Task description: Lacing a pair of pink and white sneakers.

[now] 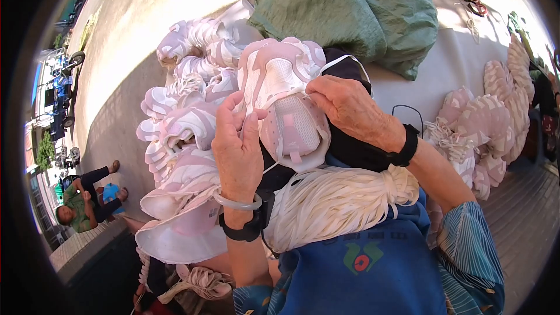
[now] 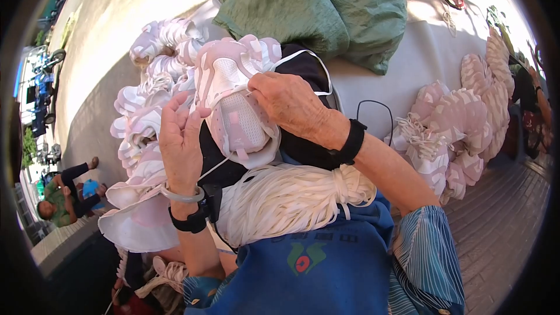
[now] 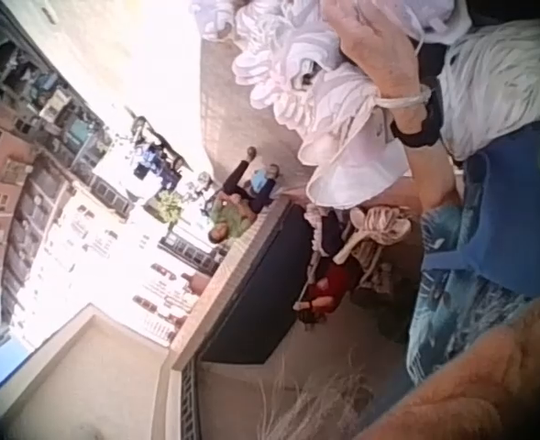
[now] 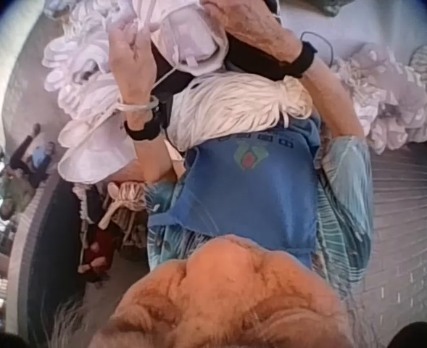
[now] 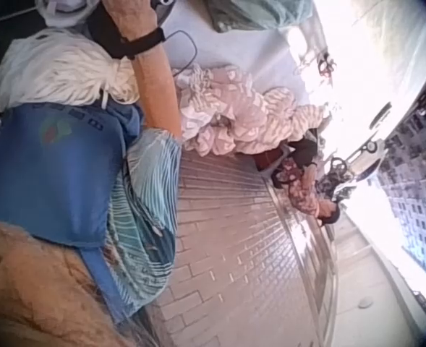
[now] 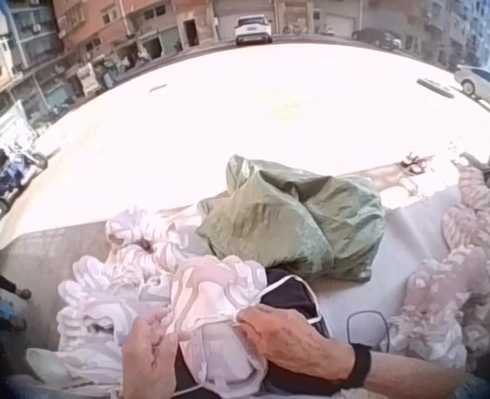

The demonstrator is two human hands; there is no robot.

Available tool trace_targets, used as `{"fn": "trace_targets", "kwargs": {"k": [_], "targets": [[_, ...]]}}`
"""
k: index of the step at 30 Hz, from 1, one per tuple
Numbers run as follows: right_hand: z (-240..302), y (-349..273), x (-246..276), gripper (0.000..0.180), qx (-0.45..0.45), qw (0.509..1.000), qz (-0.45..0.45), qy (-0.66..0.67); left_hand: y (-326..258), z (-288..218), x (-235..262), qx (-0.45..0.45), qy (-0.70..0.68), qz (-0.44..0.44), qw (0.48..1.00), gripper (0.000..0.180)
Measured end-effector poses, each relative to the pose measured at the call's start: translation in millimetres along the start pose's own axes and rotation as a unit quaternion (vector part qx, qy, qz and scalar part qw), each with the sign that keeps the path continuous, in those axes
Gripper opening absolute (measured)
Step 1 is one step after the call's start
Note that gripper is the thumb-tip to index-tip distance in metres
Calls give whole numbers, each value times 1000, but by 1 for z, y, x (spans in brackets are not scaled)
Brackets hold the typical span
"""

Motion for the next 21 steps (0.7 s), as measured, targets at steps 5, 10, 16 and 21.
{"fn": "trace_targets", "kwargs": {"k": [5,10,16,21], "targets": [[5,6,1,12,28,999,-31,-23,0,18,-1,-13,95,61,994,20],[6,12,-1,10,14,999,-40,-1,5,24,-1,48,50,71,995,17],[-1,20,1,12,-4,999,-32,-12,3,24,-1,122,30,110,986,15],[2,16,2,14,36,998,-19,-37,2,32,-1,66,-58,68,994,13]]}}
Point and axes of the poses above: each hand's wrist, its own y-axis towards the middle knuckle, its own x-axis out of the back of the hand, z = x × y, the point moved 4 cm from there along y, towards the middle knuckle, and after that the axes turned 11 degrees about z, right-handed, at the moved point
